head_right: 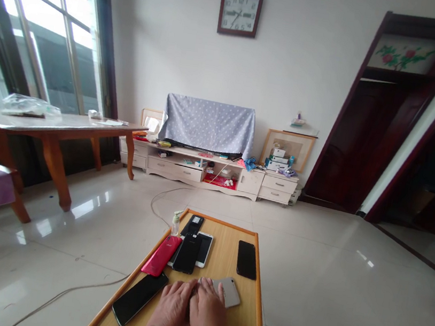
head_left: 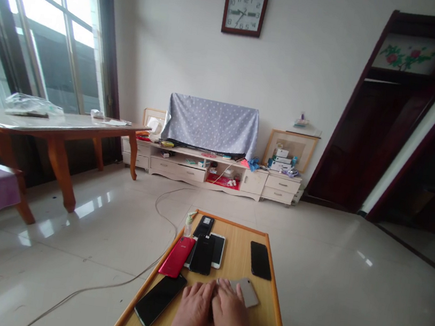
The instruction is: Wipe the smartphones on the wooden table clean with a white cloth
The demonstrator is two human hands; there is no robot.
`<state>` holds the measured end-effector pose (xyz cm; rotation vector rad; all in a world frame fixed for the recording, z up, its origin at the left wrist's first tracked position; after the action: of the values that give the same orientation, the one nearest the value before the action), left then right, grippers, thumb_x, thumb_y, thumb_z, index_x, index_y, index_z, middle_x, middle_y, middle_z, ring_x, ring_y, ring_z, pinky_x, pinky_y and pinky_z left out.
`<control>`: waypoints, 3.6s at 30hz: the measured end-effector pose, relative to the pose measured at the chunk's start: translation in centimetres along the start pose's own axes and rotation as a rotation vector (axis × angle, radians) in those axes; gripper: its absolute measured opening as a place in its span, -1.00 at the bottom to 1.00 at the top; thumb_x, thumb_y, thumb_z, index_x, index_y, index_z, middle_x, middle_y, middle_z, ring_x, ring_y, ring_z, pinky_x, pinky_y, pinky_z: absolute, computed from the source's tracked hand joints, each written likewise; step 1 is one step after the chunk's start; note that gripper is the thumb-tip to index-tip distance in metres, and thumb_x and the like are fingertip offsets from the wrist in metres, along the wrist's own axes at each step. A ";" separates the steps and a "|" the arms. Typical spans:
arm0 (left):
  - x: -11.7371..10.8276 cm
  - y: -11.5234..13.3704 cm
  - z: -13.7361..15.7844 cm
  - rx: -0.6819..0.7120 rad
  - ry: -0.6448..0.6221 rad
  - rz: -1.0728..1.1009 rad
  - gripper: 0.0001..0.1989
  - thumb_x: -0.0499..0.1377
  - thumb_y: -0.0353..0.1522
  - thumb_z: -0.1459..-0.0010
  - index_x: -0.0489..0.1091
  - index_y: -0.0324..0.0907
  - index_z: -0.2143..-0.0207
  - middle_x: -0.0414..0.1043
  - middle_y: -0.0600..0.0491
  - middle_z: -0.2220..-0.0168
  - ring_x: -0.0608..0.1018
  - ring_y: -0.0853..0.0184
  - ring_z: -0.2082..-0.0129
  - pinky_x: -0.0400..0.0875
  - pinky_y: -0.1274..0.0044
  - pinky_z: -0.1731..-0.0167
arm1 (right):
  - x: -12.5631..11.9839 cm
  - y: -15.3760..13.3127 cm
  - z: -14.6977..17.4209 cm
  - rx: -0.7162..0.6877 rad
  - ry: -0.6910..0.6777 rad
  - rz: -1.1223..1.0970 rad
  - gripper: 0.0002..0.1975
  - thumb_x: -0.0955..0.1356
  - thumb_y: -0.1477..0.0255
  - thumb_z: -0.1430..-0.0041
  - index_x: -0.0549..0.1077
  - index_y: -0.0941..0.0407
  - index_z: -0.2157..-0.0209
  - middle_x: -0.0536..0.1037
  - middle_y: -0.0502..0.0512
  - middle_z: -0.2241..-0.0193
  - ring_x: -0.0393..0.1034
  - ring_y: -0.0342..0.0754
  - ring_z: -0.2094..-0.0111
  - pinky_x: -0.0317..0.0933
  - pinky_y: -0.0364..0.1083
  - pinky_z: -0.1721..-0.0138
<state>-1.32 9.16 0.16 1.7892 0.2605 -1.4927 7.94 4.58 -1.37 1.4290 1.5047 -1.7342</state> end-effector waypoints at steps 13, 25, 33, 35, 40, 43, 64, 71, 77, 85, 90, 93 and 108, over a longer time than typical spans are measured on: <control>-0.5 0.4 0.3 0.009 0.023 0.022 -0.36 0.08 -0.17 0.02 0.29 -0.05 -0.16 0.40 -0.02 -0.13 0.31 0.09 -0.14 0.05 0.32 -0.17 | -1.7 7.3 3.2 0.150 0.064 0.249 -0.49 0.09 0.32 -0.38 0.39 0.11 -0.22 0.33 0.19 -0.26 0.11 0.11 -0.33 -0.24 0.23 -0.37; 0.5 -0.1 0.0 0.048 0.053 0.038 -0.40 0.05 -0.09 -0.10 0.27 -0.03 -0.19 0.41 0.00 -0.13 0.35 0.12 -0.10 0.09 0.37 -0.12 | -0.4 0.8 1.0 0.014 -0.011 0.098 -0.50 0.06 0.36 -0.40 0.35 0.07 -0.25 0.32 0.12 -0.27 0.10 0.05 -0.33 -0.25 0.21 -0.38; 0.3 0.0 0.0 0.032 0.096 0.052 -0.41 0.10 -0.15 -0.03 0.32 -0.06 -0.13 0.45 -0.01 -0.06 0.35 0.10 -0.08 0.09 0.33 -0.11 | -1.1 4.5 2.7 0.158 0.037 0.207 -0.48 0.05 0.30 -0.42 0.40 0.11 -0.21 0.33 0.20 -0.26 0.12 0.13 -0.32 -0.25 0.24 -0.37; 0.5 -0.1 -0.1 0.031 0.092 0.051 -0.42 0.08 -0.12 -0.07 0.31 -0.06 -0.14 0.45 -0.01 -0.06 0.35 0.11 -0.08 0.09 0.32 -0.11 | -0.6 3.6 3.8 0.143 -0.002 0.191 -0.47 0.03 0.30 -0.43 0.42 0.10 -0.19 0.33 0.18 -0.25 0.13 0.15 -0.31 -0.23 0.26 -0.36; 1.0 -0.4 -0.2 0.021 0.047 0.013 -0.40 0.01 -0.14 -0.13 0.24 -0.08 -0.22 0.42 -0.03 -0.12 0.33 0.12 -0.12 0.07 0.33 -0.14 | 0.4 0.3 3.8 0.053 -0.040 0.124 -0.48 0.02 0.30 -0.44 0.37 0.02 -0.24 0.33 0.12 -0.25 0.12 0.11 -0.32 -0.22 0.25 -0.36; 1.1 -0.2 -0.1 0.028 0.026 -0.013 -0.41 -0.01 -0.12 -0.16 0.24 -0.04 -0.23 0.38 -0.01 -0.17 0.33 0.14 -0.14 0.06 0.35 -0.15 | 0.0 -0.1 2.5 0.031 -0.004 0.098 -0.50 0.04 0.32 -0.44 0.32 0.00 -0.27 0.33 0.10 -0.26 0.12 0.08 -0.32 -0.25 0.24 -0.37; 0.8 0.2 -0.1 0.042 0.053 0.004 -0.39 0.06 -0.06 -0.09 0.29 -0.01 -0.18 0.40 0.02 -0.15 0.33 0.12 -0.13 0.08 0.36 -0.13 | -1.5 1.8 1.9 0.098 0.038 0.120 -0.50 0.03 0.32 -0.44 0.40 -0.02 -0.20 0.34 0.09 -0.25 0.11 0.06 -0.33 -0.30 0.29 -0.36; 0.6 0.0 -0.1 0.025 0.072 0.026 -0.42 0.06 -0.11 -0.08 0.30 -0.04 -0.16 0.45 0.02 -0.09 0.34 0.12 -0.11 0.08 0.33 -0.13 | -0.6 2.4 4.4 0.125 -0.049 0.165 -0.47 0.03 0.27 -0.43 0.40 0.05 -0.21 0.29 0.15 -0.27 0.09 0.15 -0.33 -0.23 0.31 -0.35; 0.5 0.3 0.0 0.022 0.037 -0.004 -0.45 0.01 -0.16 -0.14 0.28 -0.02 -0.19 0.42 0.01 -0.13 0.35 0.13 -0.12 0.10 0.33 -0.13 | -0.7 0.8 2.8 0.084 -0.003 0.104 -0.49 0.03 0.31 -0.44 0.35 0.00 -0.25 0.33 0.12 -0.26 0.10 0.07 -0.33 -0.30 0.26 -0.37; -0.3 1.1 0.3 0.045 0.052 0.003 -0.59 0.05 -0.11 -0.14 0.41 0.02 0.00 0.40 0.06 -0.16 0.34 0.12 -0.15 0.12 0.32 -0.14 | -1.5 2.3 2.8 0.112 0.004 0.129 -0.47 0.02 0.30 -0.43 0.42 0.03 -0.19 0.34 0.11 -0.25 0.11 0.10 -0.33 -0.21 0.29 -0.35; 0.6 0.0 -0.2 0.007 0.007 -0.008 -0.44 0.06 -0.14 -0.10 0.31 -0.02 -0.16 0.37 0.02 -0.19 0.31 0.13 -0.17 0.06 0.32 -0.19 | 0.3 1.8 4.3 0.059 -0.074 0.121 -0.49 0.07 0.28 -0.40 0.42 0.02 -0.20 0.32 0.12 -0.25 0.13 0.19 -0.31 -0.22 0.33 -0.35; 1.0 -0.3 -0.3 0.006 0.004 -0.008 -0.37 0.02 -0.15 -0.13 0.21 -0.07 -0.26 0.38 -0.01 -0.18 0.31 0.13 -0.17 0.04 0.32 -0.19 | 0.3 1.1 3.3 0.051 -0.048 0.096 -0.50 0.07 0.32 -0.40 0.38 0.01 -0.23 0.32 0.13 -0.25 0.12 0.16 -0.32 -0.25 0.32 -0.35; 1.3 -0.6 -0.5 -0.005 -0.062 -0.039 -0.28 0.03 -0.14 -0.09 0.14 -0.08 -0.31 0.29 -0.02 -0.26 0.22 0.11 -0.25 -0.04 0.31 -0.24 | 0.2 0.9 4.4 -0.008 -0.094 0.045 -0.52 0.10 0.33 -0.38 0.40 -0.04 -0.21 0.36 0.10 -0.23 0.19 0.16 -0.28 -0.21 0.34 -0.34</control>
<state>-0.95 9.46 -1.24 1.7396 0.2687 -1.5712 6.85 0.42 -2.53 1.3475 1.4186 -1.7412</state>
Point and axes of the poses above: each hand's wrist, its own z-axis away from the middle knuckle, its own x-axis out of the palm, y = z × x, the point moved 6 cm from there along -z, towards the middle knuckle
